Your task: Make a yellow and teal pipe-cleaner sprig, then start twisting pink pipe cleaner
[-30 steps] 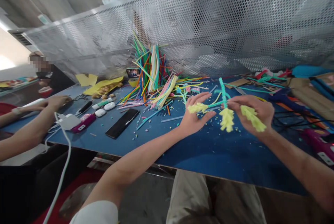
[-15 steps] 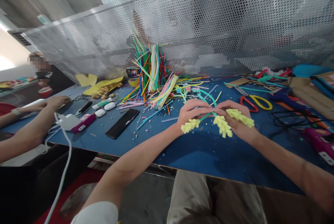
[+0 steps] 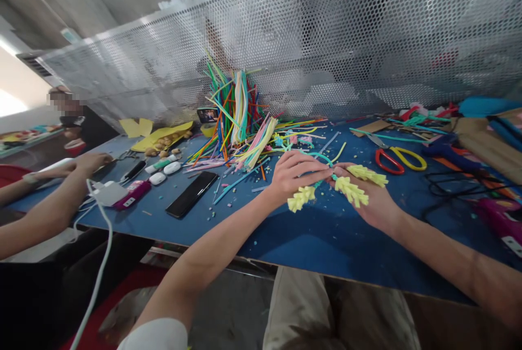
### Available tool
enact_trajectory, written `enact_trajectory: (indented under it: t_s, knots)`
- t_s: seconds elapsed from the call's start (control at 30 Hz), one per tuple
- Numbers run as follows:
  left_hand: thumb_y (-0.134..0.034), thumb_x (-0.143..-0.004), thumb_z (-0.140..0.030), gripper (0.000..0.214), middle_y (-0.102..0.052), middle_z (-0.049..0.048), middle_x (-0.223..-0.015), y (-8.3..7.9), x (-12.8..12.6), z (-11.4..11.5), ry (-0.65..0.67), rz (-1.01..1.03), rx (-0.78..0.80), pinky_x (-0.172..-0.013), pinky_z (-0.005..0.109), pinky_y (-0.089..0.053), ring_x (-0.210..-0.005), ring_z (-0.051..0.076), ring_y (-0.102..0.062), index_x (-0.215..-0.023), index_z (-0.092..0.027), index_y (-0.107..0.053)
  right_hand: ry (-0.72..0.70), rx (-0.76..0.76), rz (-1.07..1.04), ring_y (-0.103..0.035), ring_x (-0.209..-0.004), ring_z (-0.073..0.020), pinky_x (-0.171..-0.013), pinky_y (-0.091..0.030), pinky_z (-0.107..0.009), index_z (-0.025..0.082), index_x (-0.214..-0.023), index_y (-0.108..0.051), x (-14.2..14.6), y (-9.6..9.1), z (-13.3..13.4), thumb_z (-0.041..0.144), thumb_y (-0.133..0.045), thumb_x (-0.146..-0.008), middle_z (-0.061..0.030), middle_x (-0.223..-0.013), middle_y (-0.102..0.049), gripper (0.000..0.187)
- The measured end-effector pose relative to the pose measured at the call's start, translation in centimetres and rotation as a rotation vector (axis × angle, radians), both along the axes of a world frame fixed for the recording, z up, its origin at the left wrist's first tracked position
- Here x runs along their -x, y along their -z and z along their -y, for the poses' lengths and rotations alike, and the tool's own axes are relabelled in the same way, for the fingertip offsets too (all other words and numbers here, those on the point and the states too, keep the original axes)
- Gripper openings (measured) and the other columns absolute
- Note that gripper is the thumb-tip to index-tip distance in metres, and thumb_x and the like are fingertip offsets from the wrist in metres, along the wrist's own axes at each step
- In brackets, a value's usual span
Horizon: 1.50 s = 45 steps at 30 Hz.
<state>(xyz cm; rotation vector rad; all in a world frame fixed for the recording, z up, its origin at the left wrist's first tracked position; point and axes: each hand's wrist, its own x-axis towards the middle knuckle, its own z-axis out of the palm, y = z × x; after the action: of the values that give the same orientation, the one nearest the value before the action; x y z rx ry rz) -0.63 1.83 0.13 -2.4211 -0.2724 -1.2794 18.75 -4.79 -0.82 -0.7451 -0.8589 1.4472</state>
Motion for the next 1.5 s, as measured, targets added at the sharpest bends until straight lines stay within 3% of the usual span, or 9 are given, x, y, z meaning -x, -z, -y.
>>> enact_trajectory:
  t_s: [0.13,0.3,0.53,0.77,1.07,1.27,1.37,1.5]
  knots:
    - [-0.067,-0.088,-0.022,0.039,-0.075,-0.0079,-0.105,-0.4,0.3,0.4,-0.11,-0.022,-0.067,-0.083,0.034,-0.041,-0.089,0.014,-0.063,-0.122,-0.041,-0.063,-0.029,-0.004,0.012,-0.066,-0.076,-0.0185,-0.073,-0.054,-0.031,0.027,-0.086,-0.069,-0.3,0.7,-0.4,0.033,-0.081,-0.069,0.0013,-0.079,-0.069,0.021]
    - [-0.061,-0.093,-0.023,0.037,-0.075,-0.0063,-0.103,-0.1,0.5,-0.2,-0.075,-0.017,-0.096,-0.088,0.037,-0.035,-0.088,0.016,-0.059,-0.125,-0.042,-0.061,-0.137,-0.029,0.102,-0.065,-0.078,-0.0213,-0.07,-0.052,-0.034,0.025,-0.08,-0.068,-0.8,1.6,-0.8,0.042,-0.073,-0.077,-0.0028,-0.084,-0.069,0.017]
    - [-0.061,-0.093,-0.026,0.039,-0.074,-0.0069,-0.106,1.1,0.4,-0.4,-0.085,-0.022,0.083,-0.101,0.042,-0.026,-0.092,0.018,-0.058,-0.127,-0.044,-0.059,0.009,-0.053,0.22,-0.056,-0.07,-0.0167,-0.057,-0.046,-0.029,0.022,-0.082,-0.062,0.0,1.0,-0.7,0.055,-0.073,-0.073,-0.0035,-0.082,-0.064,0.037]
    - [-0.063,-0.091,-0.027,0.043,-0.073,-0.0078,-0.109,0.5,0.2,0.3,-0.115,-0.039,0.002,-0.099,0.044,-0.028,-0.09,0.018,-0.058,-0.129,-0.045,-0.057,-0.082,0.037,0.035,-0.052,-0.063,-0.0127,-0.057,-0.047,-0.027,0.022,-0.082,-0.063,-0.3,1.2,-0.7,0.045,-0.077,-0.073,0.0011,-0.074,-0.058,0.028]
    - [-0.064,-0.09,-0.031,0.032,-0.075,-0.0058,-0.099,0.8,-0.6,0.5,-0.105,0.029,0.084,-0.1,0.045,-0.029,-0.083,0.018,-0.058,-0.119,-0.044,-0.065,-0.08,0.0,0.086,-0.055,-0.063,-0.0159,-0.055,-0.046,-0.031,0.024,-0.079,-0.06,-0.3,1.7,-1.0,0.043,-0.074,-0.073,-0.0002,-0.071,-0.061,0.024]
    - [-0.067,-0.088,-0.033,0.019,-0.076,-0.0031,-0.095,0.9,-1.1,0.9,-0.162,0.128,0.264,-0.097,0.043,-0.032,-0.084,0.017,-0.06,-0.104,-0.038,-0.074,0.113,-0.031,0.145,-0.046,-0.055,-0.0113,-0.054,-0.04,-0.029,0.021,-0.067,-0.057,-0.2,1.9,-1.2,0.035,-0.08,-0.067,0.0027,-0.06,-0.052,0.027]
    - [-0.066,-0.088,-0.035,0.015,-0.076,-0.0016,-0.094,0.9,-1.6,0.8,-0.136,0.137,0.396,-0.096,0.043,-0.034,-0.083,0.017,-0.061,-0.1,-0.036,-0.075,0.121,-0.021,0.166,-0.045,-0.054,-0.0111,-0.054,-0.038,-0.029,0.02,-0.063,-0.057,-0.4,1.7,-1.3,0.037,-0.079,-0.068,0.0028,-0.057,-0.05,0.028]
    - [-0.071,-0.081,-0.048,0.022,-0.074,0.0012,-0.082,1.2,-2.9,1.1,-0.135,0.313,0.732,-0.082,0.038,-0.045,-0.077,0.018,-0.062,-0.087,-0.028,-0.078,0.08,-0.047,0.119,-0.044,-0.057,-0.0105,-0.056,-0.038,-0.028,0.02,-0.072,-0.066,-0.5,1.2,-1.5,0.039,-0.079,-0.07,0.0025,-0.065,-0.054,0.022]
